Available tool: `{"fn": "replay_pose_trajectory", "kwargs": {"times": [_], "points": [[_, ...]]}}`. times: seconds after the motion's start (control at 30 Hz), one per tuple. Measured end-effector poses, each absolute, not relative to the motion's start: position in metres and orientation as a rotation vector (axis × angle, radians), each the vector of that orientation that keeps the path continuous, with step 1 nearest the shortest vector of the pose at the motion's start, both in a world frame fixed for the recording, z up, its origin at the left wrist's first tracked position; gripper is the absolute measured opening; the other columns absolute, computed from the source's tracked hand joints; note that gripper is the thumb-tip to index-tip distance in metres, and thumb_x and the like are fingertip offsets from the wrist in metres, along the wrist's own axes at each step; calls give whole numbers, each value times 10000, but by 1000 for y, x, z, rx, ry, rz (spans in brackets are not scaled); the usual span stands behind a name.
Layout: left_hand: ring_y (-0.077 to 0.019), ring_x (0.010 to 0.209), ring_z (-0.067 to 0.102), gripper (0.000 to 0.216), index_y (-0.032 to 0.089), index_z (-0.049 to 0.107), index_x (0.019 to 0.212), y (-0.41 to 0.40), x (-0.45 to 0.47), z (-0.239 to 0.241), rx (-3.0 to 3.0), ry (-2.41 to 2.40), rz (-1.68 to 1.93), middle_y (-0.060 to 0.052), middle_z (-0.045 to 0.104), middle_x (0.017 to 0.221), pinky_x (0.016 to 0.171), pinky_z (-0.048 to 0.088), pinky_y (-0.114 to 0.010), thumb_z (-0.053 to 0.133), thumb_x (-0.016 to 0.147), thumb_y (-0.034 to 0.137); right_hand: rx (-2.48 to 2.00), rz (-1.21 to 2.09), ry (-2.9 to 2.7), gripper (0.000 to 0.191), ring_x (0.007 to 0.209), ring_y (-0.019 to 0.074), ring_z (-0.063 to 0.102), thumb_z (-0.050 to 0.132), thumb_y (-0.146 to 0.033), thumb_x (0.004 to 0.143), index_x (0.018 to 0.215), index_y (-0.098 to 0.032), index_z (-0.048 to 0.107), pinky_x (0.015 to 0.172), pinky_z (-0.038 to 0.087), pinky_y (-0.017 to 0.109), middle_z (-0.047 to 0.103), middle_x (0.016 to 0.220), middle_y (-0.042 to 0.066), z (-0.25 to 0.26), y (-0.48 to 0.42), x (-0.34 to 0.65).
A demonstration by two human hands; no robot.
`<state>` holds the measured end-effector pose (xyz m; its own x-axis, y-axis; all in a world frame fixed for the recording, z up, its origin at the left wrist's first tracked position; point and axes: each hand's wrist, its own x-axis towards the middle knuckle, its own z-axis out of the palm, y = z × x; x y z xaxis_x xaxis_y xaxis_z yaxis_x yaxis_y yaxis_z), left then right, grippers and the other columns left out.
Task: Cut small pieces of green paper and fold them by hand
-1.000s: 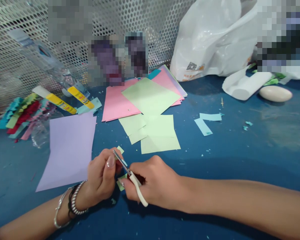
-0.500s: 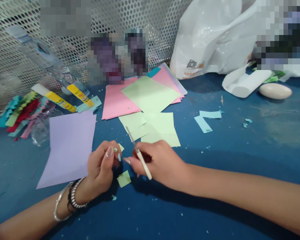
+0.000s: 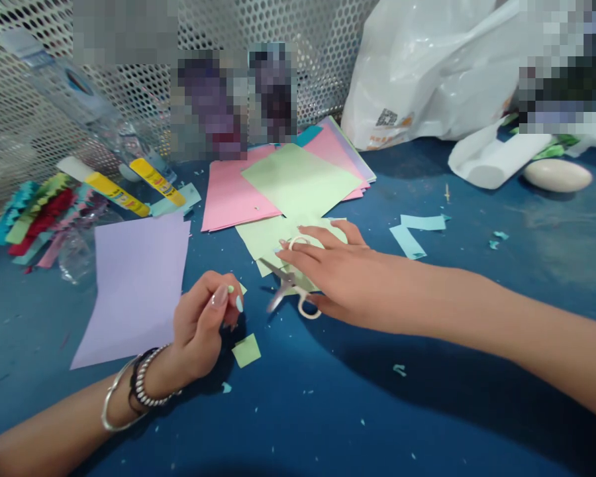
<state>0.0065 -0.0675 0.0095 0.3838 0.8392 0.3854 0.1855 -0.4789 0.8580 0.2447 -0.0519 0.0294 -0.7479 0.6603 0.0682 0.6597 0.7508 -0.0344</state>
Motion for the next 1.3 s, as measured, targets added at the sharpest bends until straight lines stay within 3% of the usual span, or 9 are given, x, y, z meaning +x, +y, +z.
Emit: {"fn": "replay_pose_trajectory", "kwargs": {"times": [0.13,0.23,0.27,0.33,0.4,0.5,0.77,1.3], "points": [[-74,481,397,144,179,449,797,-65,3,17,2193,750,1028,30,437,592,462,349,-210,352,868,100,-1144,-137,-2780,349,1230,320,345,417,-185,862,1209,-197,451,963,193,572,585,1149,94,42,-52,227],[-93,476,398,121,173,452,789,-60,0,23,2557,590,1054,24,464,556,446,317,-222,402,774,63,-1194,-43,-2647,201,1104,309,440,426,-218,872,1018,-182,560,894,281,507,593,1027,98,50,-57,218],[-99,469,393,121,172,454,780,-58,-1,24,2665,563,1070,20,471,544,442,307,-228,412,749,63,-1189,143,-2594,176,1011,275,488,431,-256,876,934,-173,575,841,334,451,593,954,90,52,-60,216],[-111,464,396,116,169,458,757,-55,-2,25,2832,576,1073,15,479,525,441,300,-239,431,715,65,-1125,813,-2452,239,749,165,519,409,-320,894,782,-164,551,674,393,310,560,749,40,52,-66,210],[-124,468,409,92,169,466,727,-54,-1,24,2949,617,1054,11,480,512,441,293,-249,453,698,82,-986,1586,-2137,326,546,92,444,344,-336,925,700,-162,503,521,357,223,469,589,-16,48,-72,204],[-133,457,399,51,174,480,677,-55,1,22,3082,613,999,20,458,485,431,264,-261,480,691,125,-799,2060,-1621,351,508,65,424,328,-311,936,651,-152,456,515,351,201,425,560,-35,34,-77,196],[-141,445,357,75,182,486,607,-58,3,24,3112,561,887,20,429,462,422,234,-283,472,662,133,-759,2083,-1535,294,584,81,470,367,-265,927,682,-145,476,594,371,211,487,594,-16,21,-76,195],[-140,453,388,48,185,497,693,-58,2,25,3182,571,819,21,465,486,424,236,-283,452,706,177,-786,2005,-1589,241,608,87,508,345,-128,887,699,-138,495,602,393,202,522,619,-8,23,-76,194]]}}
